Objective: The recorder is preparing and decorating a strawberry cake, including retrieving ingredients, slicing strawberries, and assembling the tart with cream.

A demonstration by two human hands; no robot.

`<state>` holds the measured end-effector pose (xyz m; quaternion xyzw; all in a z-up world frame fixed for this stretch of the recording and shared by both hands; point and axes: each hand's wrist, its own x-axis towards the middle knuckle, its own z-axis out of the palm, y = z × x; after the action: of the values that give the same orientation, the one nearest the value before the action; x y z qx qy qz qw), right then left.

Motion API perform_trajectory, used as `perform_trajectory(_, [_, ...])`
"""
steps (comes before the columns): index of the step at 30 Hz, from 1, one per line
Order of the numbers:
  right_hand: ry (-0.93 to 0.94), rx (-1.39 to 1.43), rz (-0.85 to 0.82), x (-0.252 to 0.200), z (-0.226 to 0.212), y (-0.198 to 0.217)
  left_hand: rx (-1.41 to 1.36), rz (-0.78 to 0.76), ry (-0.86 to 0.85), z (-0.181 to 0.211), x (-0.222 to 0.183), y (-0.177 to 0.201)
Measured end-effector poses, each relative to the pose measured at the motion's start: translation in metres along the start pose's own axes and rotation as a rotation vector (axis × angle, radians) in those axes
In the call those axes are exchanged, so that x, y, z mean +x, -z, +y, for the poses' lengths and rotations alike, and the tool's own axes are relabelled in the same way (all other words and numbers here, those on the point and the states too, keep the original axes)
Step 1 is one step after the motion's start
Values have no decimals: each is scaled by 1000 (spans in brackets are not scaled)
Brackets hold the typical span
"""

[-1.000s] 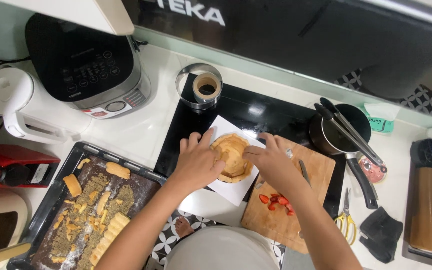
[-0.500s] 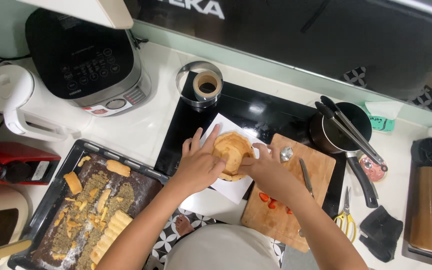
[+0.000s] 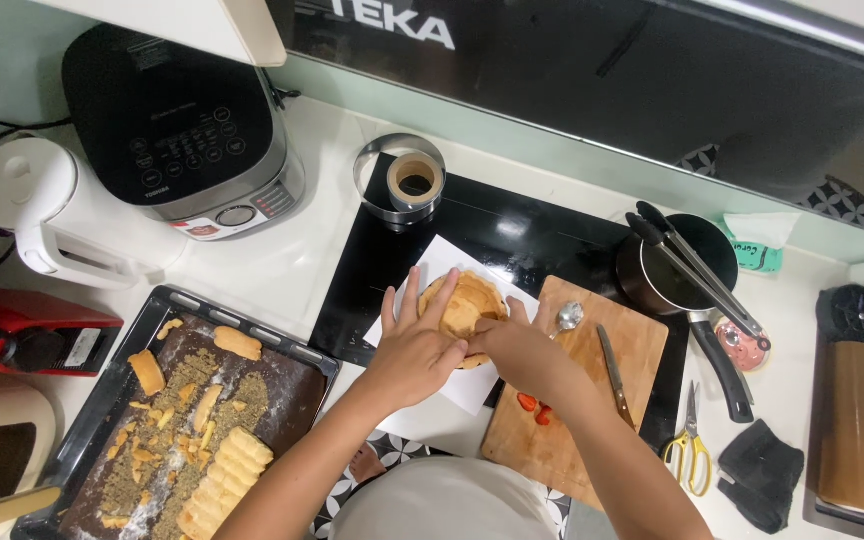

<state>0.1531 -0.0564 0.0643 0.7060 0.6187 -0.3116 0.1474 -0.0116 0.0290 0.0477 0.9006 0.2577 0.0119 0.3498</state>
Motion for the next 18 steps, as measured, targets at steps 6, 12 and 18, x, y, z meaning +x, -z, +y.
perform_trajectory(6, [68, -56, 272, 9, 20, -22, 52, 174, -41, -6, 4, -1])
perform_trajectory(12, [61, -304, 480, 11, 15, -23, 271, 291, -44, -17, 21, -10])
perform_trajectory(18, [60, -197, 474, 14, 24, -31, 173, 256, -59, -18, 25, -10])
